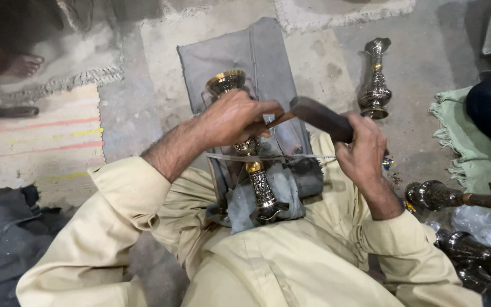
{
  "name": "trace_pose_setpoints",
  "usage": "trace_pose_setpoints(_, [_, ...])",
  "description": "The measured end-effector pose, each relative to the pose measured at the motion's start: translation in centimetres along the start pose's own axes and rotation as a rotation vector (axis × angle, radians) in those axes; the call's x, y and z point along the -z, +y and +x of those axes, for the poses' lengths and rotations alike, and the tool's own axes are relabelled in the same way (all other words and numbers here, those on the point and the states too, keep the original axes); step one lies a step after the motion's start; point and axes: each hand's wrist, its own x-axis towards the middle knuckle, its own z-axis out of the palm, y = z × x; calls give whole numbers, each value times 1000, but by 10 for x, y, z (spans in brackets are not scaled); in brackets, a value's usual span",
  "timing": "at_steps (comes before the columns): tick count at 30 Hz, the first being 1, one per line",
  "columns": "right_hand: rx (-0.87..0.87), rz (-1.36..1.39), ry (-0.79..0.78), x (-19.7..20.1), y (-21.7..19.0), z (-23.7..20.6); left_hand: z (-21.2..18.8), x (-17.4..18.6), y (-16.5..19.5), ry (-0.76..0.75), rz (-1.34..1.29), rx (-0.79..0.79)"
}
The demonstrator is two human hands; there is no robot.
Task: The person sits on the floor with an ornate metal vase clamped upright between his legs against a padded board. He holds a small punch against the vase surface with one hand and repeatedly strikes it with a heavy striker bar held in the other hand, repositioning the punch to work different spots on the decorated body of the vase.
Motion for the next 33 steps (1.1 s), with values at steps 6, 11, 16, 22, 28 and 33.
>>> trace_pose_setpoints(6, [-107, 366, 22, 2, -4, 0, 3, -4, -1, 31, 4, -26])
trace_pose_setpoints(11, [-162, 531, 77, 4, -3, -1, 2, -5, -6, 89, 25, -127])
trace_pose_setpoints(16, [-20, 353, 123, 4, -1, -3, 0, -9, -11, 96, -14, -153])
trace_pose_setpoints(22, [-38, 305, 90, 4, 2, -8, 0, -14, -13, 40, -11, -112])
trace_pose_setpoints(28, [-40, 202, 63, 14, -4, -7, -3, -14, -18, 17, -25, -84])
trace_pose_setpoints(33, [30, 144, 86, 27, -11, -6, -14, -14, -18, 143, -89, -185])
